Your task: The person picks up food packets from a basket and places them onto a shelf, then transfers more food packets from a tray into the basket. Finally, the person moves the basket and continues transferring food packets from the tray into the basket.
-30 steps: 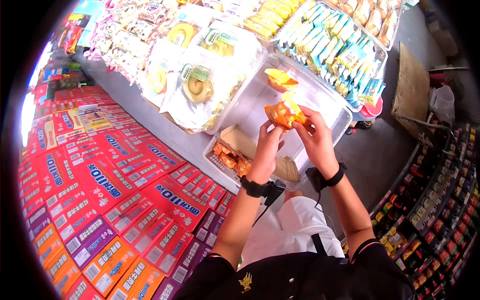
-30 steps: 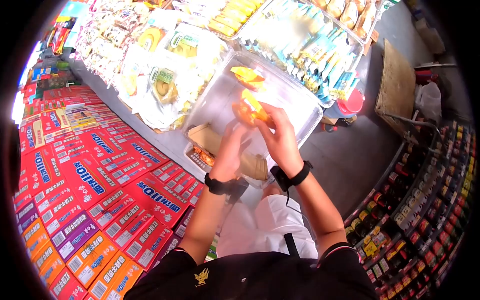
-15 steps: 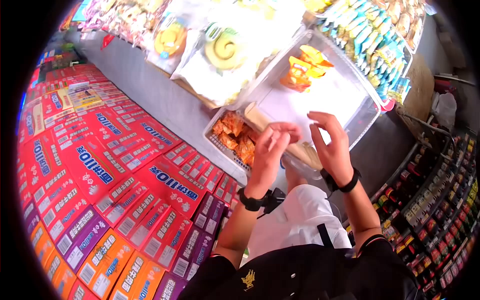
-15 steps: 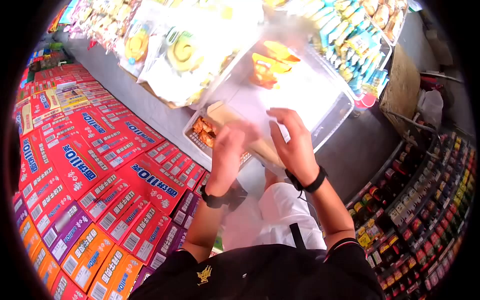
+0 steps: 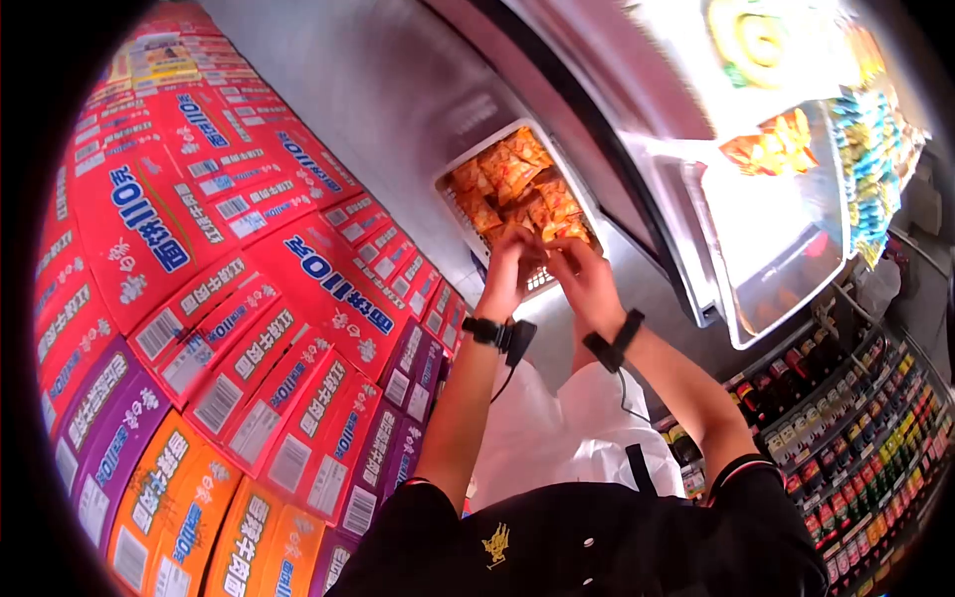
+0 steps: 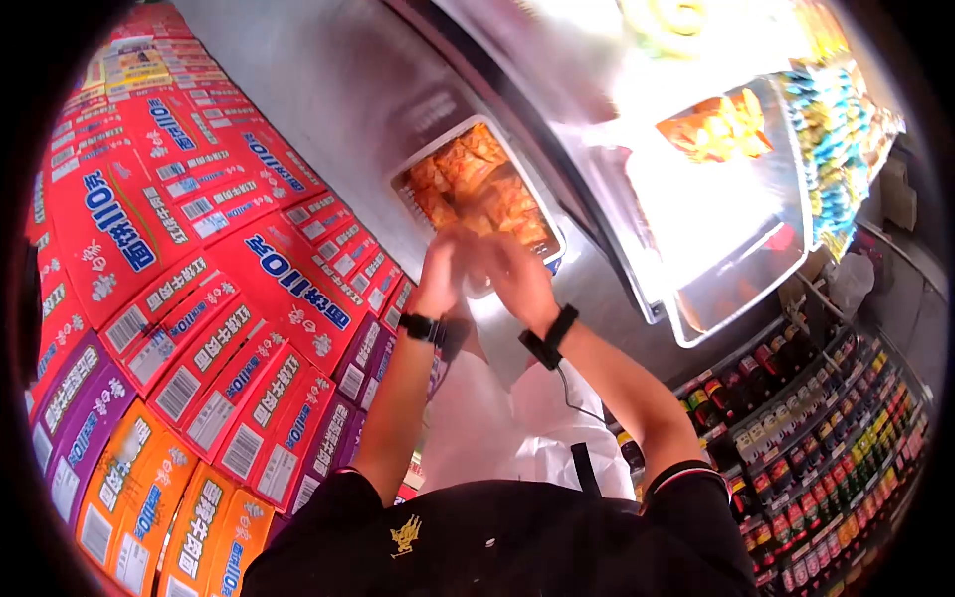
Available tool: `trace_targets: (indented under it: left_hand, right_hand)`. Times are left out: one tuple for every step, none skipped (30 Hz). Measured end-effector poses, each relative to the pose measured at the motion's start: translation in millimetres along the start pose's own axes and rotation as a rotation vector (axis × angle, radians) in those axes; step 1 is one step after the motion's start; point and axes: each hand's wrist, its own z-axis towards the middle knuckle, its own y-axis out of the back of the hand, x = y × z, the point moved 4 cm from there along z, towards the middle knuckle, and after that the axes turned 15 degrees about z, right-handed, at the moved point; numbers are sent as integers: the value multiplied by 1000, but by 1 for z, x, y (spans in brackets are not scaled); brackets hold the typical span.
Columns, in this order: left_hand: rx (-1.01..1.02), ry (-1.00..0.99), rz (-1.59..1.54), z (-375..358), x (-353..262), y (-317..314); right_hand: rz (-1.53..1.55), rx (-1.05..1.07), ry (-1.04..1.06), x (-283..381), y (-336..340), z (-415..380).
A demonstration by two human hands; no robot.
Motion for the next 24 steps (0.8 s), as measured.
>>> trace_targets:
  left_hand:
    - [-218, 123, 54, 23, 30, 41]
    - [-432, 253, 89, 43, 59, 81]
    - [-430, 183, 107, 61, 91, 114]
    - [-432, 113, 122, 79, 138, 152]
    - [-444, 147, 122, 90, 176, 179]
    - [-433, 233, 267, 90, 195, 191]
    - [-413, 320, 413, 90, 210, 200]
    - [-384, 399, 560, 96, 223, 209]
    - [-428, 318, 559, 101, 229, 209]
    - [-282, 398, 774, 125, 290, 248]
    - [-180, 336, 987, 134, 303, 257]
    - [-70, 268, 1192, 140, 316, 260]
    - [-175, 237, 967, 144, 331, 264]
    - [-279, 206, 739, 146, 348, 266]
    - [-339, 190, 606, 149, 355, 268]
    - [-398, 167, 472, 152, 363, 270]
    - [-414, 167, 437, 154, 349, 265]
    - [-427, 168, 402, 154, 346, 261]
    - [-519, 183, 454, 154, 363, 261]
    - [-536, 197, 481, 153, 376, 262]
    - [-554, 209, 511, 150, 385, 263]
    - [-571, 219, 544, 147, 390, 264]
    - [-580, 226, 563, 144, 392, 265]
    - [-584, 241, 561, 137, 385, 262]
  right_hand:
    - [92, 78, -79, -18, -12, 17]
    - [-45, 135, -41, -101, -21, 49]
    - [-110, 166, -106, -137, -24, 64]
    - [-177, 202, -172, -169, -26, 77]
    - [-360, 271, -147, -214, -23, 93]
    - [-505, 331, -162, -242, -20, 102]
    - [-651, 384, -208, -263, -13, 108]
    - [-760, 409, -278, -284, -7, 115]
    - [-836, 413, -363, -304, -3, 122]
    - [-941, 391, -541, -327, 1, 126]
    - [-905, 424, -570, -351, 2, 130]
    - [-874, 358, -532, -370, -2, 129]
    - [-784, 396, -494, -390, -8, 129]
    - [-694, 433, -458, -410, -16, 128]
    - [-453, 300, -549, -434, -18, 119]
    - [-366, 305, -588, -434, -29, 118]
    - [-340, 279, -570, -426, -38, 117]
    - [-314, 251, -553, -421, -46, 115]
    - [-232, 168, -544, -430, -52, 112]
    - [-149, 86, -530, -437, -59, 109]
    - [-63, 4, -513, -448, -60, 105]
    - [-67, -19, -541, -456, -58, 101]
    - [-68, -42, -566, -462, -57, 98]
    - [-67, -63, -587, -475, -54, 93]
